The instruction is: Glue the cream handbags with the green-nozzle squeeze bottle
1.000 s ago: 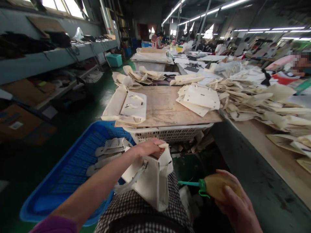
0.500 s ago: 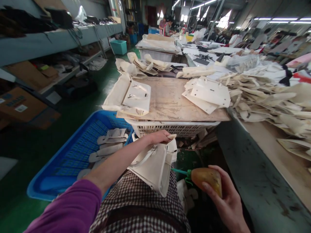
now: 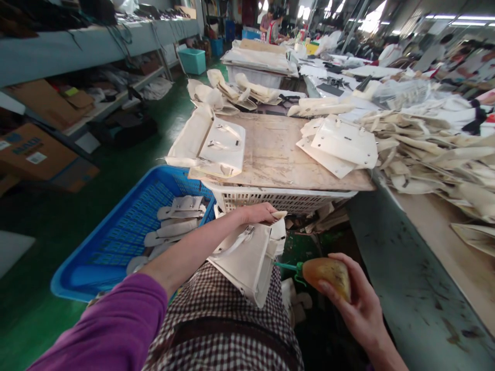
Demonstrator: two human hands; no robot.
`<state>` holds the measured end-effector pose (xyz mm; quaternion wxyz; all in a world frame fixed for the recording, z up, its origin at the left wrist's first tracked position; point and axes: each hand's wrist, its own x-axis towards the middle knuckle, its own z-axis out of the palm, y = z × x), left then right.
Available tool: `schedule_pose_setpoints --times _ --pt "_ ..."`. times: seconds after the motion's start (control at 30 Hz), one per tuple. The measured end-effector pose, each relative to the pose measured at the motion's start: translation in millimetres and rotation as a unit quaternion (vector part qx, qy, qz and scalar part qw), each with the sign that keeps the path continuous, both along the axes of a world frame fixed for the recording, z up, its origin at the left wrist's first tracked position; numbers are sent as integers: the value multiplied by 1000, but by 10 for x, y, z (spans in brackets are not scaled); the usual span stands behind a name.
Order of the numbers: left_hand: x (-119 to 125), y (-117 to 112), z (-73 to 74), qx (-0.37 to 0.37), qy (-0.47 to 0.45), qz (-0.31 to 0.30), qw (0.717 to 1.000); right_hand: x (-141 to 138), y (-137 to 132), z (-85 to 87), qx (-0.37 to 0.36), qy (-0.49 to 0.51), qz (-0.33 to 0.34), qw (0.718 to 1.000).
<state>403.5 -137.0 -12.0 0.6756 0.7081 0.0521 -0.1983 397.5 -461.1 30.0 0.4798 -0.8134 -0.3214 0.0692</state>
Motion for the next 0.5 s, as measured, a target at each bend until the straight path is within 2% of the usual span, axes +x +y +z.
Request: schedule_pose_setpoints --times 0.13,0.5 --pt "27 -13 -30 -5 -2 -9 1000 -28 -39 52 -14 5 27 1000" --pt "51 -10 -63 -13 5 -7 1000 -203 -133 56 -16 59 80 995"
